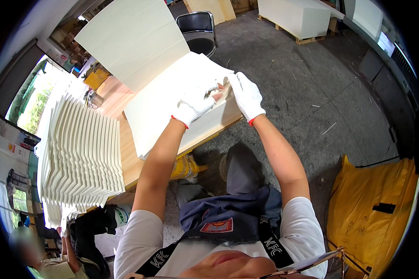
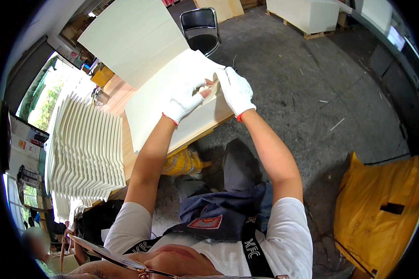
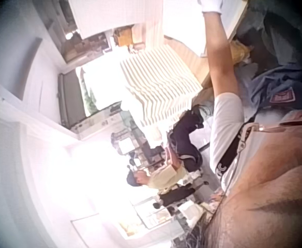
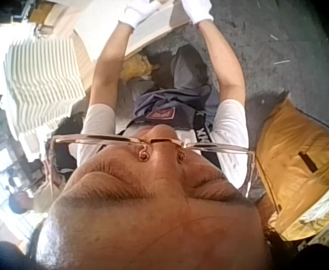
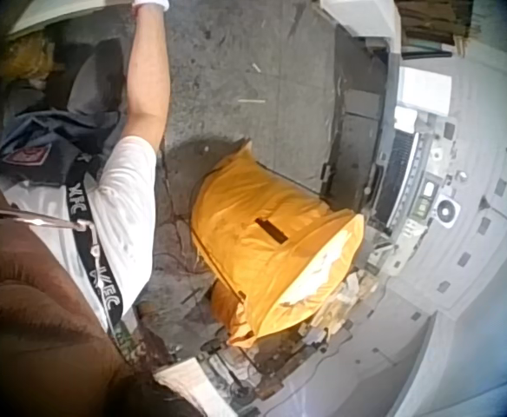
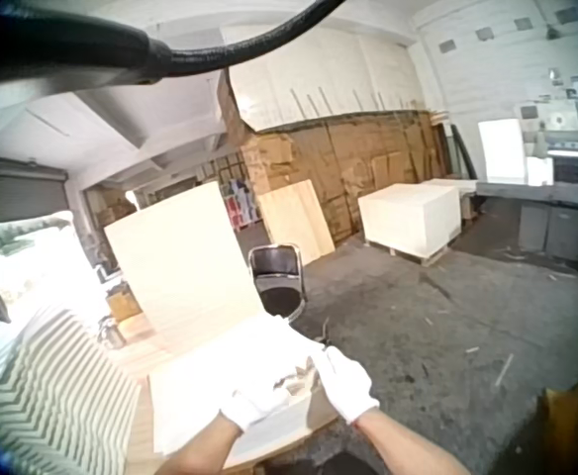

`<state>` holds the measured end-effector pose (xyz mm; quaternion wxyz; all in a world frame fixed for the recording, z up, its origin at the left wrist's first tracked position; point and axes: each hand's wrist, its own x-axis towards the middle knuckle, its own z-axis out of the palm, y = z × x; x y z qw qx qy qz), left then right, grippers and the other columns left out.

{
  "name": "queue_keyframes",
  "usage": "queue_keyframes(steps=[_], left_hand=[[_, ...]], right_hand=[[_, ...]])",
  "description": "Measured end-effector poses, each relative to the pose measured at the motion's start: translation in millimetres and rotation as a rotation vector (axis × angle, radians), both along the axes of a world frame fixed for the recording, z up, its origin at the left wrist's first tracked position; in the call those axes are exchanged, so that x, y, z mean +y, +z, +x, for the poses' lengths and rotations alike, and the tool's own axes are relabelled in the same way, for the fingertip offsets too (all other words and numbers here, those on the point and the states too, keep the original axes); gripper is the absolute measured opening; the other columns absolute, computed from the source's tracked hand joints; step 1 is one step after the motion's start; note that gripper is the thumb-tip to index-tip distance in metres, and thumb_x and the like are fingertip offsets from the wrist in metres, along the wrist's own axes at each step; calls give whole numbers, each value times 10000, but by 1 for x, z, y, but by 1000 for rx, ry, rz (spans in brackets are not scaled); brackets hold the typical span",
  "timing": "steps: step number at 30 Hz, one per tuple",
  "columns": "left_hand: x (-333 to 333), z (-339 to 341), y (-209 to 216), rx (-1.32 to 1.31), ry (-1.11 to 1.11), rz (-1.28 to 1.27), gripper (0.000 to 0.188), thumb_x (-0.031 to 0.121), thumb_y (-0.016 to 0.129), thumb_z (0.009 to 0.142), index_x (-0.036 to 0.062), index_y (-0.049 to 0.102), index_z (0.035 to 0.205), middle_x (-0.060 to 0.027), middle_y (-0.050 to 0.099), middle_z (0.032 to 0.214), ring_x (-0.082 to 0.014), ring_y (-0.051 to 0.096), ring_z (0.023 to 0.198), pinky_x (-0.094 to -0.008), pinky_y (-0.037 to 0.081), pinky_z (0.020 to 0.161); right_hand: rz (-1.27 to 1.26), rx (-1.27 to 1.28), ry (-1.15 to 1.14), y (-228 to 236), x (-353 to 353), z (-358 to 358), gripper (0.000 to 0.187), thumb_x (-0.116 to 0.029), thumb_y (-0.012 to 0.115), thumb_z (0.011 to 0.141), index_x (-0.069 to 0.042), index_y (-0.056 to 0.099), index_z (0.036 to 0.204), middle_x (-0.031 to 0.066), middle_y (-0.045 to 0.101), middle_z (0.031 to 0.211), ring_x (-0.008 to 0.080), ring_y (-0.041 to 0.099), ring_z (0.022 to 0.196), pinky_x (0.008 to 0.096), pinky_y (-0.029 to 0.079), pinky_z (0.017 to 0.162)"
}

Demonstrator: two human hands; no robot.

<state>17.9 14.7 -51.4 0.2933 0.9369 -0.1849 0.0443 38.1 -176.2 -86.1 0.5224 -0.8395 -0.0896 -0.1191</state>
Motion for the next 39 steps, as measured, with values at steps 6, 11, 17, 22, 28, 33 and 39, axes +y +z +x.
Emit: queue_keyframes(steps=[6,11,17,22,28,33,39], left_hand=[[-2,-1,2,3,-3,-18,337,294,658,915,222,683,1243,-115,705,1137,-292,684,1002,-350,527,879],[-3,-4,4,-89,20,-29,308,236,559,961,223,683,1243,-107,702,1136,-291,687,980,-344,532,869],[0,0,-2,-53,-34,-13,303,249,623,927,216,689,1221,-99,706,1129,-282,688,986,-341,533,864],[-2,-4,2,-96,-41,6,363,222,735,877,130,676,1223,-107,719,1044,-174,681,852,-317,542,800],[-3,-4,1,-87,-37,-23,381,179,695,871,158,671,1250,-112,716,1109,-214,698,935,-325,547,851],[-11,-22,10,-448,-132,214,458,111,627,806,210,672,1251,-86,648,1303,-277,636,1161,-349,543,962],[-1,-16,-3,-449,-66,272,408,182,656,833,205,678,1240,-65,646,1315,-279,646,1120,-363,546,931]], right_hand=[[15,7,-4,-1,-1,-1,519,-561,396,1003,-87,607,1003,237,681,923,440,655,898,493,485,790],[44,46,-15,6,0,-4,530,-572,425,990,-76,610,960,221,676,901,422,655,885,474,482,786],[76,23,-37,-4,0,-1,526,-564,442,987,-66,605,942,210,671,893,405,653,869,462,479,777],[99,47,-24,-1,0,-3,521,-561,446,985,-68,610,945,204,664,887,393,651,866,459,478,775],[129,54,-5,-1,-3,-2,522,-568,449,988,-74,617,972,200,667,896,394,650,874,454,477,778],[-14,37,-104,7,-38,-6,555,-604,438,983,-77,612,967,202,677,887,409,655,871,473,484,774],[-544,-214,97,-3,-39,-4,456,-555,535,964,-110,629,929,150,669,805,359,666,801,470,500,706]])
